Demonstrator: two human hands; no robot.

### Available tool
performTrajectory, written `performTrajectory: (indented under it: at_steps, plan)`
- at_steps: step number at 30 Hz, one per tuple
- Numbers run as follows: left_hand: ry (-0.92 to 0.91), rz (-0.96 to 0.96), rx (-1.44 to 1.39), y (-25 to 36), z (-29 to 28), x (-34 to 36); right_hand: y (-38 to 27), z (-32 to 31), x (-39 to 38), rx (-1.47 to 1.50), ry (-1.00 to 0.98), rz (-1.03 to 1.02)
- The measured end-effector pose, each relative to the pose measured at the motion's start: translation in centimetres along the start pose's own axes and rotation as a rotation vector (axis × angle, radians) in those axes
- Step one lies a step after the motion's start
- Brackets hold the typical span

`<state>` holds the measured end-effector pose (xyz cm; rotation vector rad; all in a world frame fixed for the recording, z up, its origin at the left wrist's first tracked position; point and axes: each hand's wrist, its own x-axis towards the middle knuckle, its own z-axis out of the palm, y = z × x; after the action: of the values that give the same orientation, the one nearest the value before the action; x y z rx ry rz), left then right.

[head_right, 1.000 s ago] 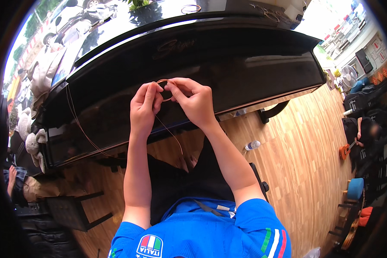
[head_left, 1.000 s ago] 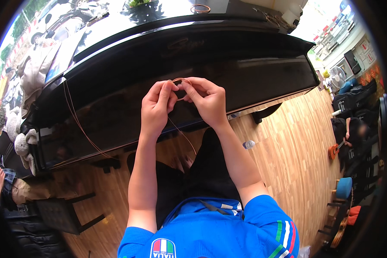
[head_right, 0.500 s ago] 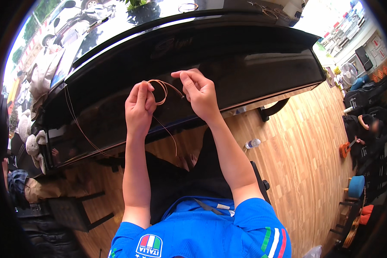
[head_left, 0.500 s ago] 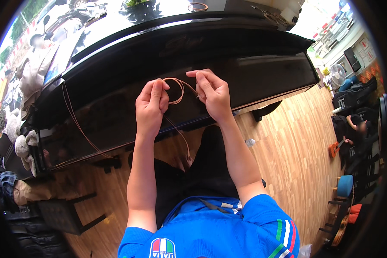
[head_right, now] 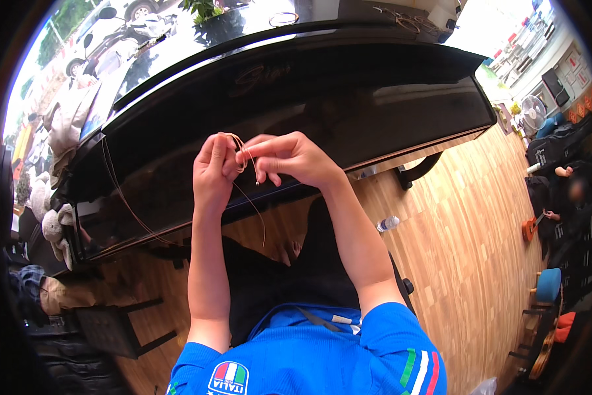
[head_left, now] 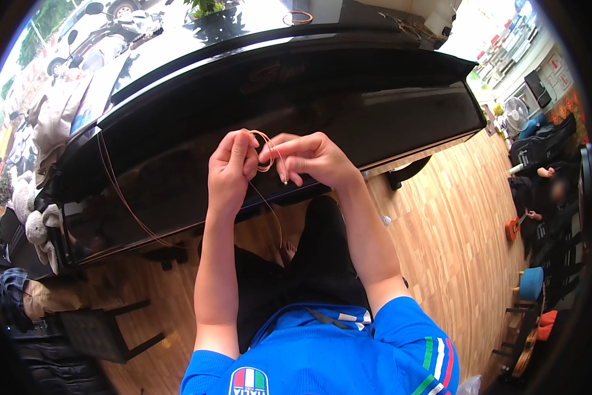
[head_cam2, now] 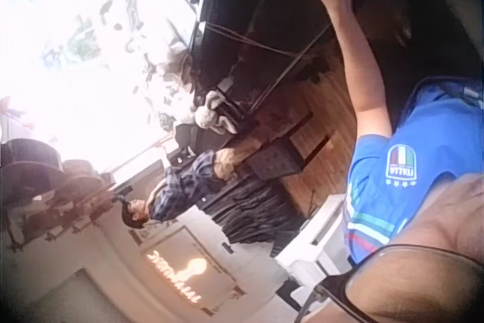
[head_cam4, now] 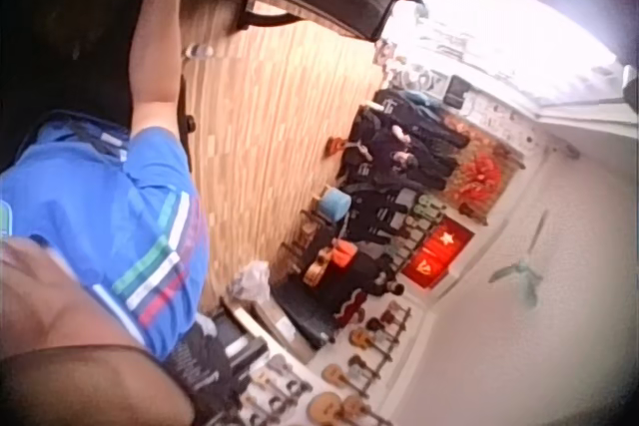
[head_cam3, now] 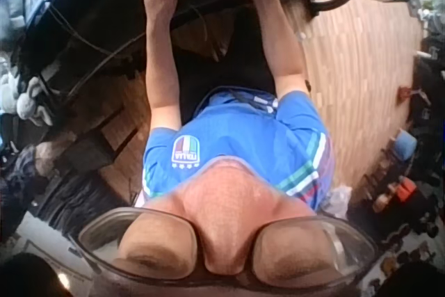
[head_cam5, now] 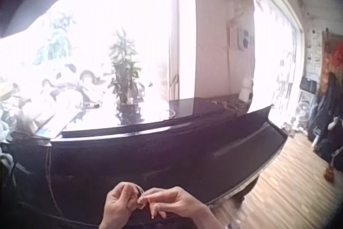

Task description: The person bends a thin copper wire into circular loops by hand, repeatedly forming and adjusting the shape. They place the finished loops on the piano lid and continue shaping additional loops from the same wire.

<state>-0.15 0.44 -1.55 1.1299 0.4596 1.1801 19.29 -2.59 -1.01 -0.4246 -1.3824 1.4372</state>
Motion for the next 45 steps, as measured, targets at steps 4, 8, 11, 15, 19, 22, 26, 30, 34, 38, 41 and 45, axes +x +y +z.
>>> performTrajectory:
  at_steps: [4, 8, 11, 15, 19, 22, 26, 30, 34, 38, 41, 45]
  plan:
    - [-0.039, -0.015, 0.114, 0.2, 0.3, -0.1, -0.2, 0.3, -0.1, 0.036, 0.067, 0.090]
    - [-0.004, 0.000, 0.160, 0.4, 0.6, -0.2, -0.4, 1.2, 0.0, -0.073, 0.219, 0.090]
    - [-0.001, 0.005, 0.182, 0.3, 0.7, 0.0, -0.2, 2.3, 0.1, -0.204, 0.414, 0.066]
    - [0.023, 0.028, 0.269, 0.2, 1.2, 0.0, 0.5, 3.6, 0.2, -0.367, 0.614, -0.023]
    - [0.054, 0.034, 0.266, 0.3, 1.6, -0.1, 2.4, 2.7, 0.2, -0.573, 0.658, -0.182]
    - [0.050, 0.040, 0.273, 0.4, 1.4, -0.1, 2.5, 2.8, 0.6, -0.551, 0.675, -0.215]
    - [0.096, 0.044, 0.266, 0.4, 1.4, -0.1, 1.0, 3.8, 0.6, -0.413, 0.673, -0.064]
    - [0.137, 0.058, 0.217, 0.3, 1.3, 0.0, 0.4, 3.3, 0.1, -0.392, 0.559, -0.057]
    - [0.123, 0.045, 0.183, 0.2, 0.9, 0.0, -0.4, 1.4, -0.7, -0.132, 0.276, -0.006]
    - [0.047, 0.002, 0.158, 0.4, 0.6, -0.1, -0.4, 1.0, -0.8, -0.137, 0.145, -0.007]
    - [0.005, -0.008, 0.130, 0.4, 0.7, -0.1, -0.5, 0.5, -1.0, -0.109, 0.073, 0.050]
    - [-0.003, -0.039, 0.104, 0.4, 0.4, 0.0, -1.1, 1.2, -0.8, -0.013, 0.076, 0.084]
